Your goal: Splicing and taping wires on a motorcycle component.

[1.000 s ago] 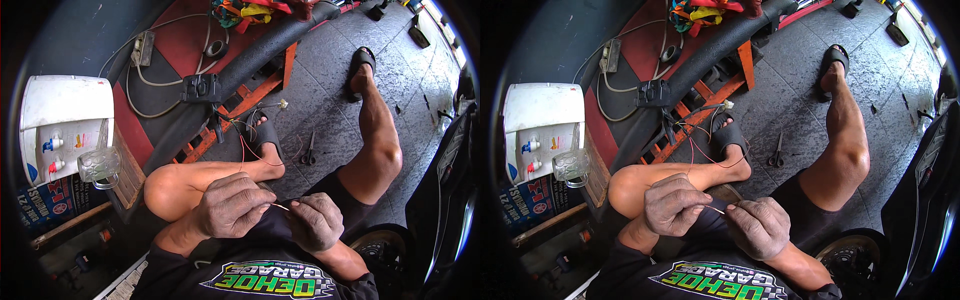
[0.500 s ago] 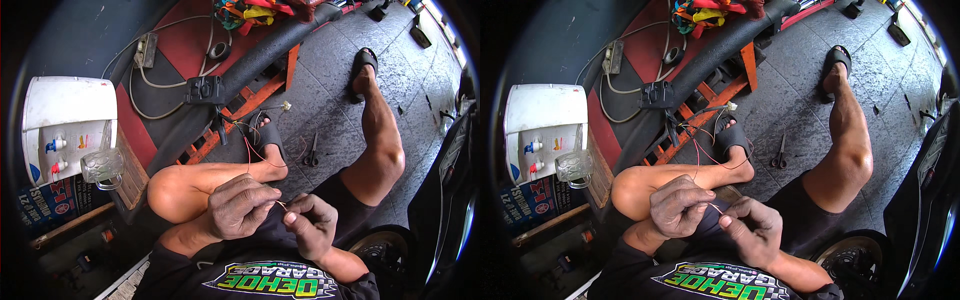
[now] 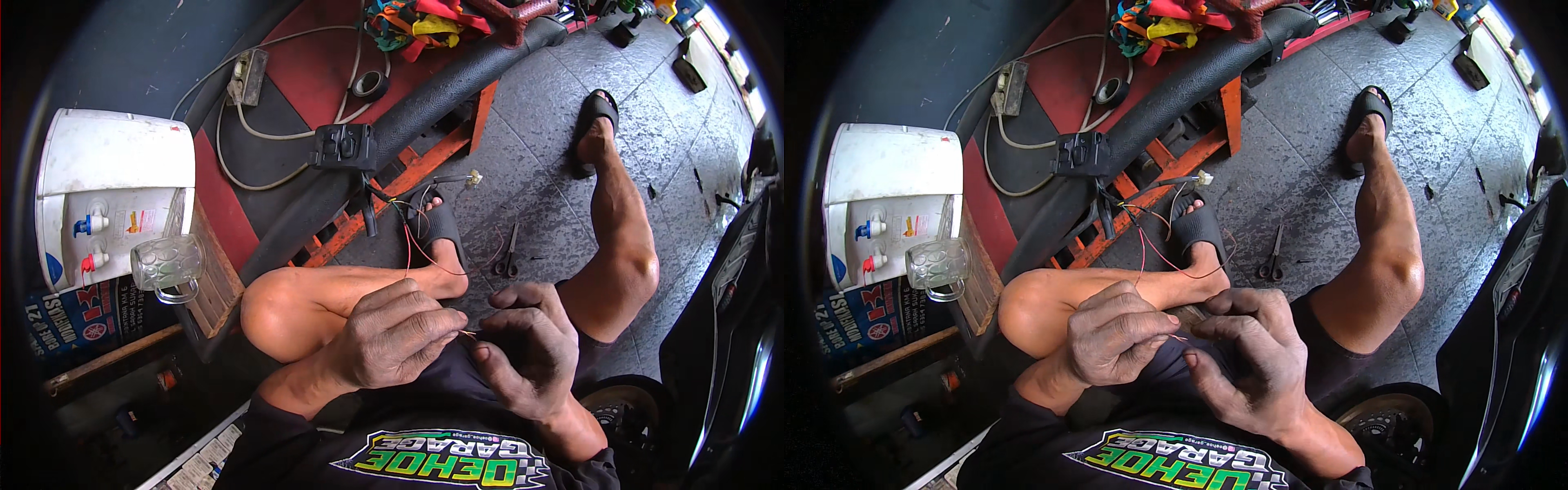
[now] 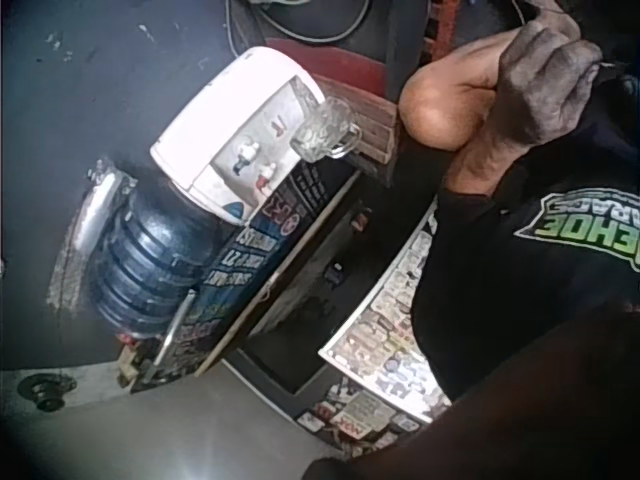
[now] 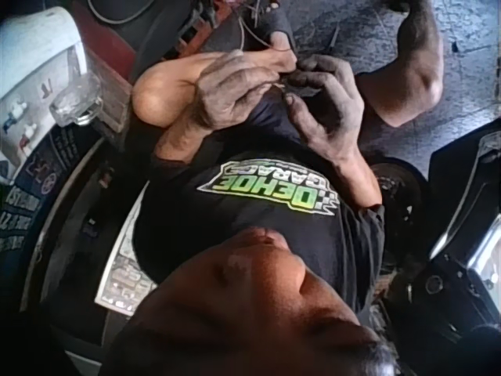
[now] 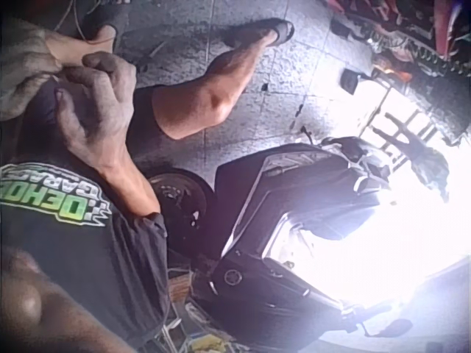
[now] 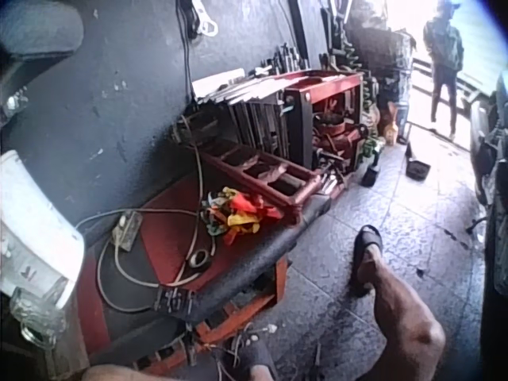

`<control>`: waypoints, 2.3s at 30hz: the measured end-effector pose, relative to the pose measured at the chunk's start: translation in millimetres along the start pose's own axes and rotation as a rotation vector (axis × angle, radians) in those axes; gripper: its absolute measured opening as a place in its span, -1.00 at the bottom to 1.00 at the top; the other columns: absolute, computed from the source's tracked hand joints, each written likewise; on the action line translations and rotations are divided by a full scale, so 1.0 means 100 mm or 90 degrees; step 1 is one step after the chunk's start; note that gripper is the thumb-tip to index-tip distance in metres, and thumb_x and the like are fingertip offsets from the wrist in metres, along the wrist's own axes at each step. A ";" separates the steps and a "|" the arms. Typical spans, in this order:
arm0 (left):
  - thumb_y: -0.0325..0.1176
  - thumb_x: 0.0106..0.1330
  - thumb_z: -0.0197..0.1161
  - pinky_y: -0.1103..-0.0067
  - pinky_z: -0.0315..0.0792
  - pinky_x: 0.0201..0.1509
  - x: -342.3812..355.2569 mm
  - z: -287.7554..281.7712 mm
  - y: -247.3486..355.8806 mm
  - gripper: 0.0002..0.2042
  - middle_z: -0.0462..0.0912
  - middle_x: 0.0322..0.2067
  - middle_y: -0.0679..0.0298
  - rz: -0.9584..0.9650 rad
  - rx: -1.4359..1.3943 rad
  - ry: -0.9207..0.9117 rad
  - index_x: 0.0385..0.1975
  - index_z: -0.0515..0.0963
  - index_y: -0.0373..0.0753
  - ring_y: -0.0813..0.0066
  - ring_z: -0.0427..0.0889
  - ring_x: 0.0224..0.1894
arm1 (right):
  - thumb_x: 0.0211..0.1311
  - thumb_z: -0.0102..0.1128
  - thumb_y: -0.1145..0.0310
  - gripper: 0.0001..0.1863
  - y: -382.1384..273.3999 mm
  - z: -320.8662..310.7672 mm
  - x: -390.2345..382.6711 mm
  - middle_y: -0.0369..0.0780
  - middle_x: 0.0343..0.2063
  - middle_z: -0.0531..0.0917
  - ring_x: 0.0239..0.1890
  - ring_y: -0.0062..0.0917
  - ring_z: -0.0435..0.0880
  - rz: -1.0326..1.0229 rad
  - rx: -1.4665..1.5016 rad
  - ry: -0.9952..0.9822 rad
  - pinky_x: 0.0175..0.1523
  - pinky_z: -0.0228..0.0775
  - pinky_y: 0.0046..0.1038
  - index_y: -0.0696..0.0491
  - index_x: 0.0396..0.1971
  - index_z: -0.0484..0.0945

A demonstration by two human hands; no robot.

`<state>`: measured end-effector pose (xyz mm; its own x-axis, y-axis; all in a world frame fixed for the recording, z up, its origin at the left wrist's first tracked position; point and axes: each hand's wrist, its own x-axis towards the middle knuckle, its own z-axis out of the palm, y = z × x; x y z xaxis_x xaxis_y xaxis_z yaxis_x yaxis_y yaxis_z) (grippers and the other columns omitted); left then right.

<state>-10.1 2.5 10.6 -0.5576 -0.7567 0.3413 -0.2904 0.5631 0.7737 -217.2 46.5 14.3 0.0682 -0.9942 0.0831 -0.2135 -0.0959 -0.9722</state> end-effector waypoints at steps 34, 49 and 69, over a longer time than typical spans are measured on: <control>-0.55 0.15 0.32 0.47 0.59 -0.32 0.00 -0.03 0.09 -0.87 0.69 -0.41 0.17 -0.075 0.008 0.010 -0.31 0.60 -0.38 0.28 0.70 -0.41 | -0.16 0.45 0.57 -0.65 -0.01 0.25 -0.12 -0.09 -0.26 0.56 -0.24 -0.35 0.59 -0.035 -0.098 0.094 -0.22 0.49 -0.44 0.13 -0.25 0.65; -0.59 0.17 0.27 0.51 0.51 -0.41 0.01 -0.06 0.07 -0.91 0.65 -0.51 0.15 -0.114 0.017 0.049 -0.33 0.60 -0.39 0.32 0.65 -0.52 | 0.26 0.21 0.41 -0.79 0.24 0.19 -0.02 -0.13 -0.22 0.53 -0.17 -0.54 0.53 -0.015 0.152 0.215 -0.05 0.36 -0.53 0.28 -0.26 0.54; -0.56 0.25 0.26 0.73 0.27 -0.55 -0.07 -0.04 0.02 -0.92 0.64 -0.49 0.32 -0.247 -0.024 0.151 -0.28 0.57 -0.36 0.75 0.38 -0.63 | 0.11 0.42 0.27 -0.55 3.12 0.93 -0.48 0.11 -0.02 0.46 -0.04 0.06 0.59 0.781 -0.406 0.348 0.06 0.47 -0.09 0.23 -0.11 0.49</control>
<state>-3.7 7.2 12.0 -0.2181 -0.9670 0.1320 -0.4116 0.2138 0.8859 -196.7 68.6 -313.3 -0.8004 -0.3493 -0.4872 -0.2561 0.9341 -0.2489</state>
